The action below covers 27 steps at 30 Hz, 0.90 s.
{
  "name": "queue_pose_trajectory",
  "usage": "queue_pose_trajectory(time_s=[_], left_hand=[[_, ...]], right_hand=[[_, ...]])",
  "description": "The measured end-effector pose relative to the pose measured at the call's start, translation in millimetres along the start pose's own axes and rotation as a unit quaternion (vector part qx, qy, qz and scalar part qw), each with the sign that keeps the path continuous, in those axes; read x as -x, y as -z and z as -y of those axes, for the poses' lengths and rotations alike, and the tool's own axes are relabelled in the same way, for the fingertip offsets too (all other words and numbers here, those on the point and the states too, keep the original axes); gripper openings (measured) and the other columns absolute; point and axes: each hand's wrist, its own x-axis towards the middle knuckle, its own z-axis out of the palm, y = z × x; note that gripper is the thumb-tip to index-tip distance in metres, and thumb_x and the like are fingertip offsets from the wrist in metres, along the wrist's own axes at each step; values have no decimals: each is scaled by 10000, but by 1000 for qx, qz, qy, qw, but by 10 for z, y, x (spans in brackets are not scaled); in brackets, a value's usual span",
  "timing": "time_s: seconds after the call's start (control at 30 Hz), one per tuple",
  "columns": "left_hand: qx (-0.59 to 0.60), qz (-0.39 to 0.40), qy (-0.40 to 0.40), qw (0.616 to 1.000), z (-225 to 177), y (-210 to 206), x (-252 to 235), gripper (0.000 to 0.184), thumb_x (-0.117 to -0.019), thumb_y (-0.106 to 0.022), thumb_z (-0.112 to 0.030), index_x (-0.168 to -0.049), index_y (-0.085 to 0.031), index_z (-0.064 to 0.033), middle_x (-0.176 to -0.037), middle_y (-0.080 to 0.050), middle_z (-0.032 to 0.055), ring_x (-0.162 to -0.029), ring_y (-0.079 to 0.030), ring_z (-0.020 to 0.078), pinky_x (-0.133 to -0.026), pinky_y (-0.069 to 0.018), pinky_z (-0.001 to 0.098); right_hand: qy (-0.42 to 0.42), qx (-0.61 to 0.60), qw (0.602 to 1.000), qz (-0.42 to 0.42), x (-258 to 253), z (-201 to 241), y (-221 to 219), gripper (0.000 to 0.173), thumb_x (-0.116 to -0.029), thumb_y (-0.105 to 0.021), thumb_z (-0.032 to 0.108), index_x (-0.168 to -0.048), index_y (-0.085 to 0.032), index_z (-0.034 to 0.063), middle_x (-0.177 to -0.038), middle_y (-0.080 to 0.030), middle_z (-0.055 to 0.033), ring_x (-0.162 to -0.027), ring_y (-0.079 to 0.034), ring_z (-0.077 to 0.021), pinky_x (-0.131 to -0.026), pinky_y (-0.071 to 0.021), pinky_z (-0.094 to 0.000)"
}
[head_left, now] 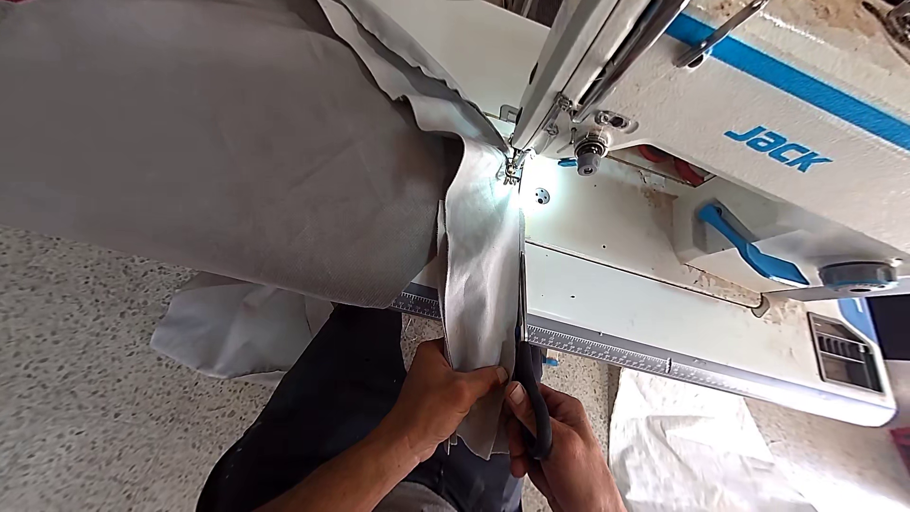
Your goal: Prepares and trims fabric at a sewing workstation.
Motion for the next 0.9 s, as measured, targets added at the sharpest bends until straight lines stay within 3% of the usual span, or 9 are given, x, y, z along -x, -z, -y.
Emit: queue_pose_trajectory(time_s=[0.9], left_hand=[[-16, 13, -11, 1000, -1, 95, -35, 261, -767, -855, -20, -988, -716, -8, -883, -764, 130, -803, -761, 208, -746, -652, 332]], right_hand=[[-13, -20, 1000, 3, -147, 203, -107, 267, -1019, -567, 232, -864, -627, 23, -571, -597, -29, -448, -581, -72, -399, -483, -196]])
